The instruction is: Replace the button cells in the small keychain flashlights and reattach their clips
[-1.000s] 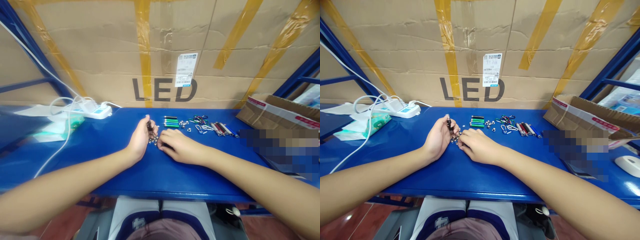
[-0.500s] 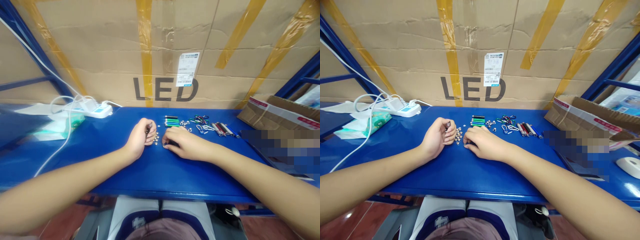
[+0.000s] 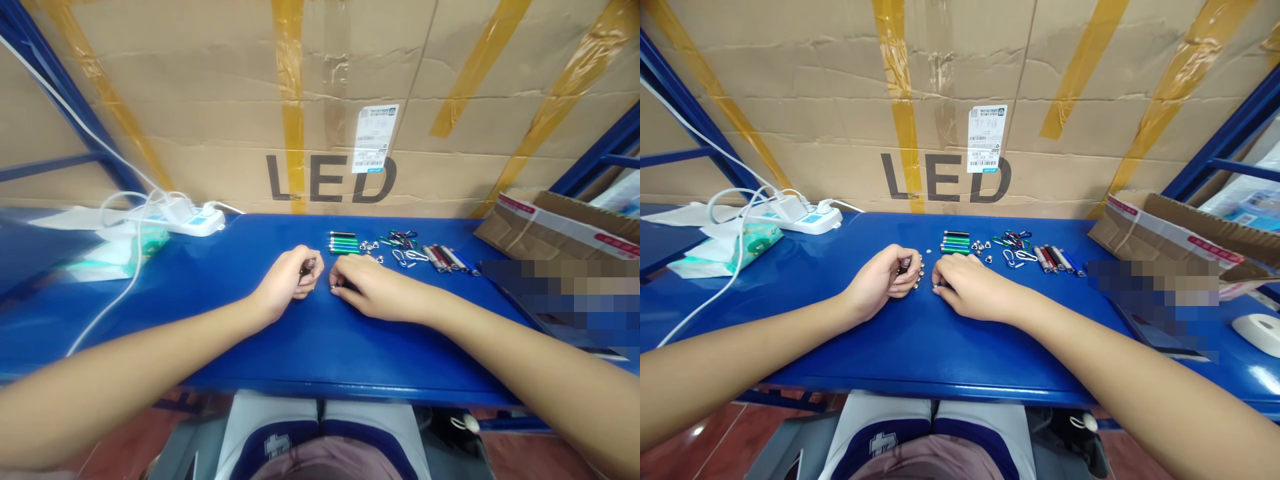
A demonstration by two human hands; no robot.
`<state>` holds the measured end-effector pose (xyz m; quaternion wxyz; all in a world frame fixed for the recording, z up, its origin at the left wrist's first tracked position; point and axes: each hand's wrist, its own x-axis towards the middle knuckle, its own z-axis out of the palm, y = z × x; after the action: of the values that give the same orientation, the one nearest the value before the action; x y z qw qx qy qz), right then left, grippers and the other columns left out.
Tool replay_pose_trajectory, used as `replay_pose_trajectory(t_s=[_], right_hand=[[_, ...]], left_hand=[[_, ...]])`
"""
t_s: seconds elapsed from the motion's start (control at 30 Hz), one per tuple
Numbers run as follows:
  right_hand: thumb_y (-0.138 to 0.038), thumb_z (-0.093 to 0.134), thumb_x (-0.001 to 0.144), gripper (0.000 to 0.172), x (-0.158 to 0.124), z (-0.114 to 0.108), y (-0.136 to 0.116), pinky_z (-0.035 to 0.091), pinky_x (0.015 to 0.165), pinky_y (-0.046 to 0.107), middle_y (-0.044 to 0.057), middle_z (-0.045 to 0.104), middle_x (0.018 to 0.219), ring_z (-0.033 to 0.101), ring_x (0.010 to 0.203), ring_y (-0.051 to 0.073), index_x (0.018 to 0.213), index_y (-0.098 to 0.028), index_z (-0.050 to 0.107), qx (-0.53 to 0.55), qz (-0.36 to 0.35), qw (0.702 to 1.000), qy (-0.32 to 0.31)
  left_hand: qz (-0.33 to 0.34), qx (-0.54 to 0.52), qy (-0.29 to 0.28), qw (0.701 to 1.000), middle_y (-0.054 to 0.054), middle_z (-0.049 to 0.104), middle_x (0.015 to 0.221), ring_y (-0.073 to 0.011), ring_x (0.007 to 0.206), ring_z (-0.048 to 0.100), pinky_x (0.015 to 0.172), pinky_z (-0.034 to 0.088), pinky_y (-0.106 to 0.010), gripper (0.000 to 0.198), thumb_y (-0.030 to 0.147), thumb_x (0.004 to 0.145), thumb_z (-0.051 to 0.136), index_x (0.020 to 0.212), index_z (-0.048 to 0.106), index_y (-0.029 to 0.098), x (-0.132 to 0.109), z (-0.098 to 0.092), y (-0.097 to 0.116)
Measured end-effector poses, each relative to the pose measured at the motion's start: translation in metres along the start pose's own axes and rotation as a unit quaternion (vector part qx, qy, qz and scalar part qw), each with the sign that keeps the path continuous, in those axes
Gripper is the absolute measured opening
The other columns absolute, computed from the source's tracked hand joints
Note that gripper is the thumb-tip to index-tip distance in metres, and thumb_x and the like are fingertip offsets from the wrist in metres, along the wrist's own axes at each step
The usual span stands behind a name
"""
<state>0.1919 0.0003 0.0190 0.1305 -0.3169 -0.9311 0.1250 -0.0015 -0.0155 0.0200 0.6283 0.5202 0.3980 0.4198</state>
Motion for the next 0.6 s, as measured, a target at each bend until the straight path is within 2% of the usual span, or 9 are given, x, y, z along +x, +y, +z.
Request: replay_pose_trajectory(t_s=[0.17,0.33,0.43,0.6], right_hand=[[-0.018,0.057,0.092,0.002,0.004,-0.002,0.003,0.047,0.074,0.032,0.005,0.066,0.087,0.060,0.078,0.017,0.091,-0.018,0.059,0.065,0.016,0.991,0.117],[-0.023,0.064,0.089,0.006,0.005,-0.005,-0.001,0.050,0.066,0.027,0.001,0.066,0.078,0.059,0.068,0.013,0.089,-0.018,0.062,0.202,0.018,0.948,0.245],[-0.023,0.068,0.087,0.006,0.003,-0.006,-0.006,0.052,0.069,0.028,0.001,0.069,0.080,0.063,0.071,0.013,0.088,-0.017,0.066,0.217,-0.008,0.934,0.283],[-0.019,0.069,0.087,0.002,-0.001,-0.009,-0.013,0.053,0.073,0.030,0.002,0.073,0.081,0.066,0.073,0.015,0.086,-0.019,0.070,0.157,-0.076,0.934,0.313]], left_hand=[[-0.025,-0.031,-0.014,0.999,0.004,0.028,0.049,-0.0072,0.040,0.021,0.039,0.015,-0.019,0.037,0.032,0.090,0.033,0.062,0.052,0.016,0.000,0.000,0.001],[-0.013,-0.010,-0.038,0.999,0.002,0.035,0.052,-0.0086,0.044,0.027,0.042,0.020,-0.020,0.033,0.030,0.088,0.038,0.065,0.055,0.014,0.001,0.001,-0.001],[-0.003,0.008,-0.073,0.997,0.000,0.038,0.053,-0.0104,0.048,0.033,0.046,0.026,-0.021,0.032,0.029,0.088,0.039,0.067,0.058,0.013,0.001,0.002,-0.004],[-0.011,-0.027,-0.130,0.991,-0.001,0.042,0.057,-0.0117,0.052,0.035,0.050,0.030,-0.023,0.038,0.032,0.091,0.035,0.068,0.058,0.012,-0.002,0.005,-0.006]])
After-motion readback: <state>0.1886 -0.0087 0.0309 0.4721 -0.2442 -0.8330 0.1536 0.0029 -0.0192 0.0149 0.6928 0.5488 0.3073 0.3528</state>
